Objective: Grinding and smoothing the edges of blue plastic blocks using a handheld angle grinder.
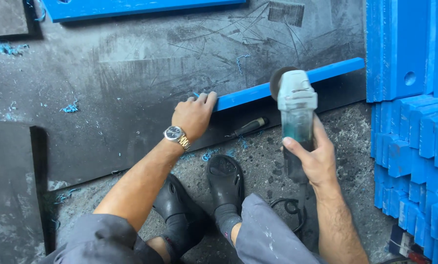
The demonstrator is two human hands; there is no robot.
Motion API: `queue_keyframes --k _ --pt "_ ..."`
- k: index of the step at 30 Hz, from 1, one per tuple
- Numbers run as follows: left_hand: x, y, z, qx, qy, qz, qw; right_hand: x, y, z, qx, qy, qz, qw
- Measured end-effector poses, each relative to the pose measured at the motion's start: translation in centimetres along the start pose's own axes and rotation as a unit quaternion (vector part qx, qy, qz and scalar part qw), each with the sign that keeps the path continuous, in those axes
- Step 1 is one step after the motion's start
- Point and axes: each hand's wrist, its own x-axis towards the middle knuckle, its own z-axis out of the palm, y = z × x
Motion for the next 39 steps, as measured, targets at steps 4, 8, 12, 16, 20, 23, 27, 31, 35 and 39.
queue_keyframes --k 4,8,12,16,20,23,27,31,35,39 --pt "-0.7 -0.4 -0.8 -0.02 0.0 0.006 1.0 0.7 -1.2 -1.1 0.11 0.047 0.115 0.986" --pt "-2.2 -1.8 -1.7 -0.079 0.048 0.046 0.995 0.3 -0.9 -1.9 0.113 0.114 0.184 0.97" --pt "-3.8 -3.7 -1.1 -0.158 0.072 0.037 0.984 -0.3 -1.3 0.2 -0.008 0.049 0.097 0.994" --pt "-4.0 -3.8 -0.9 -0.198 0.082 0.011 0.977 -0.5 -3.0 3.4 -0.067 -0.009 0.098 0.993" --pt "-4.4 -4.1 -0.4 -0.237 0.1 -0.015 0.966 -0.3 -2.8 3.7 -0.068 -0.045 0.043 0.996" --pt "-4.8 -4.1 0.9 -0.257 0.116 -0.034 0.959 -0.1 -2.4 2.1 0.011 0.007 0.09 0.996" --pt "-4.7 -4.0 2.1 -0.279 0.143 -0.059 0.948 0.0 -1.4 0.7 0.123 0.08 0.151 0.978" --pt "-5.2 -3.8 2.6 -0.291 0.156 -0.056 0.942 -0.8 -2.5 2.5 0.078 0.054 0.167 0.981" --pt "-5.6 -3.8 2.3 -0.299 0.165 -0.071 0.937 -0.9 -4.4 7.5 -0.108 -0.083 0.048 0.99" --pt "-5.3 -3.7 2.9 -0.309 0.164 -0.085 0.933 -1.3 -4.4 8.7 -0.077 -0.129 0.043 0.988"
